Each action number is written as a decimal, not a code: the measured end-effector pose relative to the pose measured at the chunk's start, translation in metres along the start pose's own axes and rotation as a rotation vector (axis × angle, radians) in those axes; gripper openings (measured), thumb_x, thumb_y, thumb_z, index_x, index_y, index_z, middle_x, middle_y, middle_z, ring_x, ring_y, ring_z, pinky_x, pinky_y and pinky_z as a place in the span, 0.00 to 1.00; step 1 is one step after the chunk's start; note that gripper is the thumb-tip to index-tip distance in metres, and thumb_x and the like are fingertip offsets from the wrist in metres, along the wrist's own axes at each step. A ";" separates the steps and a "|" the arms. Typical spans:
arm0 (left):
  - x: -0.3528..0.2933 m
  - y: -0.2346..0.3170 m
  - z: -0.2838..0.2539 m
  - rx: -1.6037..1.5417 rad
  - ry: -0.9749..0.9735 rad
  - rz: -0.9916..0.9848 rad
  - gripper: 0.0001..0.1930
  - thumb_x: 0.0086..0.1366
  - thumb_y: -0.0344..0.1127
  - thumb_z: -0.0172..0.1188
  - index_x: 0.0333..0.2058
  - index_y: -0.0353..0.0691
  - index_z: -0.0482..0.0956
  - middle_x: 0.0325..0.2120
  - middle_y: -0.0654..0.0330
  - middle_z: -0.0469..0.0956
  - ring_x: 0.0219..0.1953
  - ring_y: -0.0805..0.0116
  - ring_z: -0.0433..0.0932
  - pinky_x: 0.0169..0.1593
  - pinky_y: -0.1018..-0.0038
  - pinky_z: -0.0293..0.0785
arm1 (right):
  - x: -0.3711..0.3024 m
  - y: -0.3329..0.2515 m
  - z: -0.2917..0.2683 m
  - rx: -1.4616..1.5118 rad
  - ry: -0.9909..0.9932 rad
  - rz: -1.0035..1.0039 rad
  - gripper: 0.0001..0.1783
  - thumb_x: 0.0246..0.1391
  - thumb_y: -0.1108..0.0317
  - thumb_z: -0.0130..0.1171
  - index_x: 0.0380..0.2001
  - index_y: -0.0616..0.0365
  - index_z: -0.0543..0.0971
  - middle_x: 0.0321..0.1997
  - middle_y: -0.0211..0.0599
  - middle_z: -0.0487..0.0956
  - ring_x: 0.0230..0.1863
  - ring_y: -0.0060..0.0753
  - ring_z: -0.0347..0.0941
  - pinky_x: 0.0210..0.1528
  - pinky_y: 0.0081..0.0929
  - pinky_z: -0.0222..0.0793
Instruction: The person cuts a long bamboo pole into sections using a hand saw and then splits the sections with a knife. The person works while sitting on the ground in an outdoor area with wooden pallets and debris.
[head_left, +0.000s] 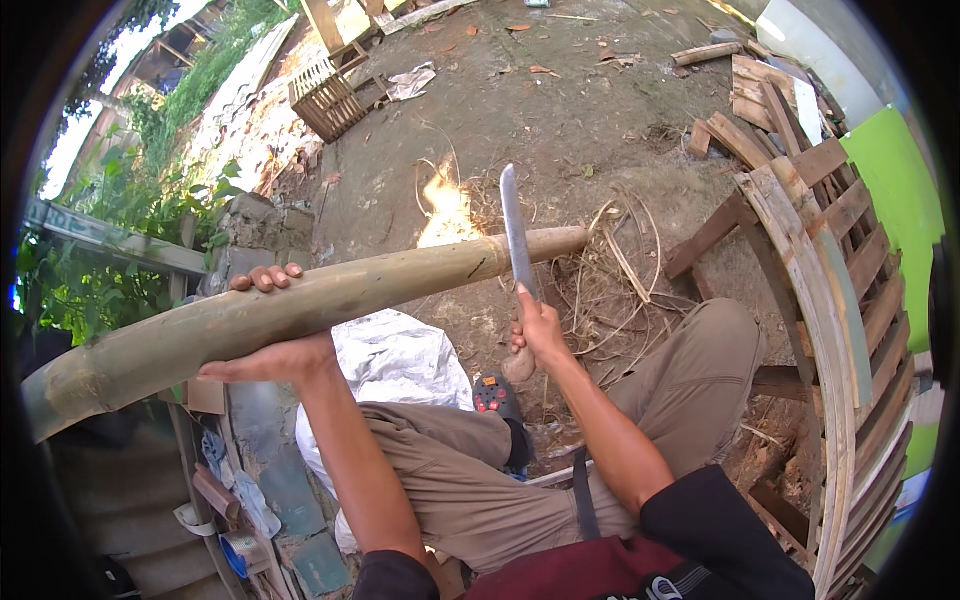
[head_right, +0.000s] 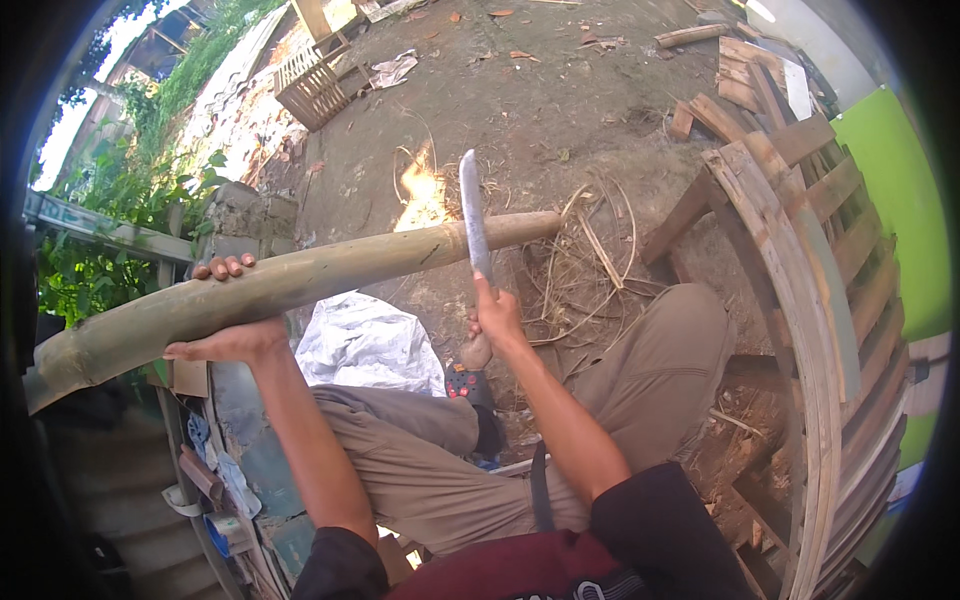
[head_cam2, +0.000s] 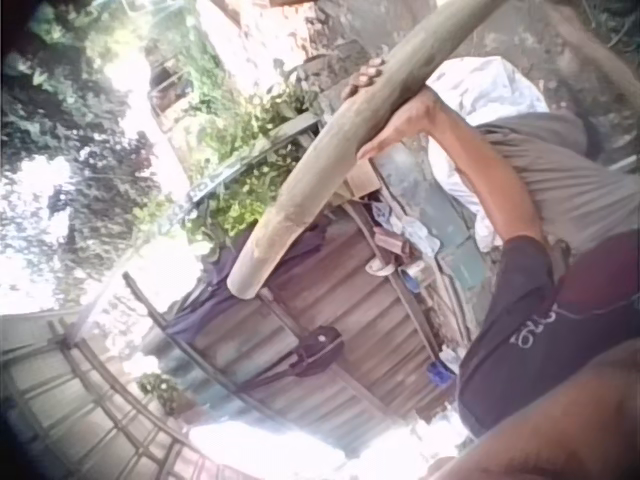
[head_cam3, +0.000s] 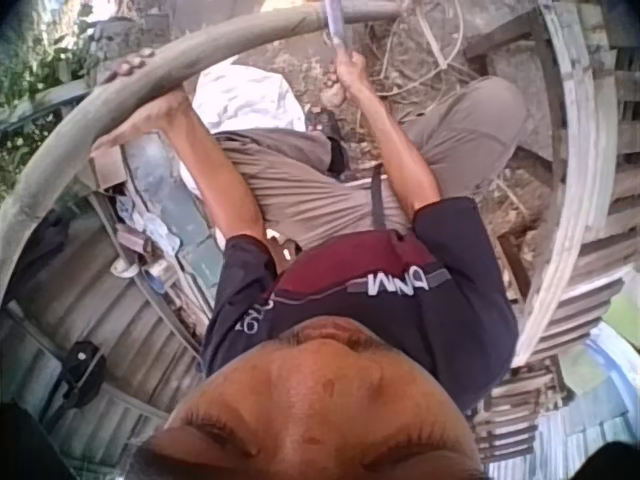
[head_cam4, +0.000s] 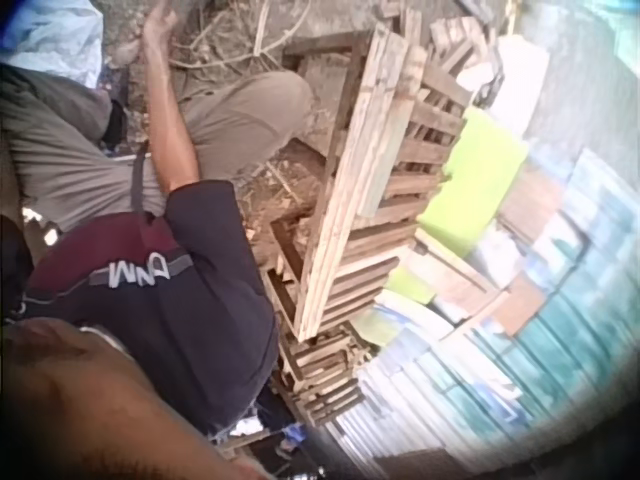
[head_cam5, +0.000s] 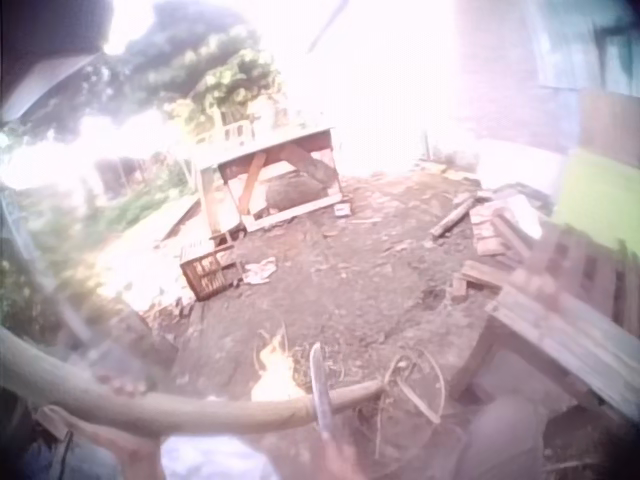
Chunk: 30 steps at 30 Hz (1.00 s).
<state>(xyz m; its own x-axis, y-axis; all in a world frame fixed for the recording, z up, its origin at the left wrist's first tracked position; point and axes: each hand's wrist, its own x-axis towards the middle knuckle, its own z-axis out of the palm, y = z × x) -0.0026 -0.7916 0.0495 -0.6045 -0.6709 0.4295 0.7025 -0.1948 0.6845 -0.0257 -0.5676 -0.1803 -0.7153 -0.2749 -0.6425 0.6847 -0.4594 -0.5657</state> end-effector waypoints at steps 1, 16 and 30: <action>0.002 0.000 -0.001 0.007 0.019 0.000 0.56 0.44 0.94 0.38 0.39 0.37 0.70 0.29 0.55 0.68 0.34 0.59 0.69 0.46 0.58 0.68 | -0.010 0.005 0.005 -0.057 -0.075 0.001 0.28 0.64 0.42 0.56 0.23 0.53 0.67 0.15 0.29 0.66 0.13 0.22 0.61 0.17 0.29 0.63; 0.002 0.001 -0.006 -0.044 -0.121 -0.050 0.60 0.38 0.95 0.44 0.43 0.34 0.71 0.36 0.52 0.72 0.37 0.59 0.71 0.48 0.58 0.68 | 0.018 -0.010 -0.003 -0.008 -0.040 -0.056 0.25 0.64 0.42 0.57 0.29 0.53 0.68 0.17 0.27 0.66 0.13 0.20 0.60 0.17 0.26 0.61; 0.004 0.002 -0.022 -0.164 -0.163 -0.100 0.62 0.35 0.93 0.51 0.46 0.33 0.71 0.41 0.52 0.73 0.42 0.58 0.72 0.49 0.57 0.70 | -0.008 -0.005 0.008 -0.030 -0.034 0.031 0.26 0.64 0.40 0.55 0.30 0.53 0.66 0.17 0.27 0.65 0.13 0.19 0.59 0.17 0.26 0.61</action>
<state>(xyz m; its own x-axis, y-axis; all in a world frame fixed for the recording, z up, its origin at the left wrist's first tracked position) 0.0046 -0.8105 0.0399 -0.7175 -0.5204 0.4631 0.6795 -0.3765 0.6297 -0.0247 -0.5694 -0.1680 -0.6974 -0.3179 -0.6424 0.7105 -0.4246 -0.5612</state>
